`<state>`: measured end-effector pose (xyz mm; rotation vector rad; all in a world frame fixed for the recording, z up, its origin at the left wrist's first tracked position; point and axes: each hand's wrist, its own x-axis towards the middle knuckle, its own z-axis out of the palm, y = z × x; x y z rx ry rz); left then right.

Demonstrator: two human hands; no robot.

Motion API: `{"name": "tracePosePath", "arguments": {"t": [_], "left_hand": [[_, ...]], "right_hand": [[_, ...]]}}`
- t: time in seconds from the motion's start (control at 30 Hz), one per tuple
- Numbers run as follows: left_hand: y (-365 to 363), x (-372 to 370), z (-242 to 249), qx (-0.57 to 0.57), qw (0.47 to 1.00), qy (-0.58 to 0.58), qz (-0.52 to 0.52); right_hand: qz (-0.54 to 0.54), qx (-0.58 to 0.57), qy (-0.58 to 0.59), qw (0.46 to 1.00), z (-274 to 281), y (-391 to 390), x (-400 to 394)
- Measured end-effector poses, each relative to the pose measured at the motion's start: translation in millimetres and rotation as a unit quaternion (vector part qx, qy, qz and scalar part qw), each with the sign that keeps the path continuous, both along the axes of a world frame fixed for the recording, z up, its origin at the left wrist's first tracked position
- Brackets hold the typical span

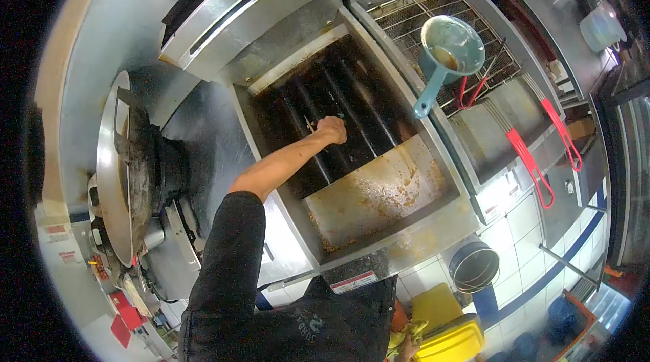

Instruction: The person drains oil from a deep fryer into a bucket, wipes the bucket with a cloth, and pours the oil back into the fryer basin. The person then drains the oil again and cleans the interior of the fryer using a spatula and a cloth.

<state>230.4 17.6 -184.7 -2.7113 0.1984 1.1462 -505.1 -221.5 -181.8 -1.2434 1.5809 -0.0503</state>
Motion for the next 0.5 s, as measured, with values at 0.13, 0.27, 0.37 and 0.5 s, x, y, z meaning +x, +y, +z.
{"name": "tracePosePath", "arguments": {"t": [0.13,0.27,0.37,0.5], "left_hand": [[-7,-8,5,-0.008,0.999,0.043,-0.003],[-10,-18,20,-0.024,0.997,0.079,0.013],[-10,-32,18,-0.042,0.997,0.068,-0.007],[-13,-38,4,-0.035,0.994,0.104,-0.029]], "right_hand": [[0.004,0.004,-0.002,1.0,-4,-1,6],[0.003,0.004,-0.003,1.0,-4,1,11],[0.013,0.009,-0.006,1.0,-6,0,19],[0.019,0.009,-0.016,1.0,-4,-5,28]]}}
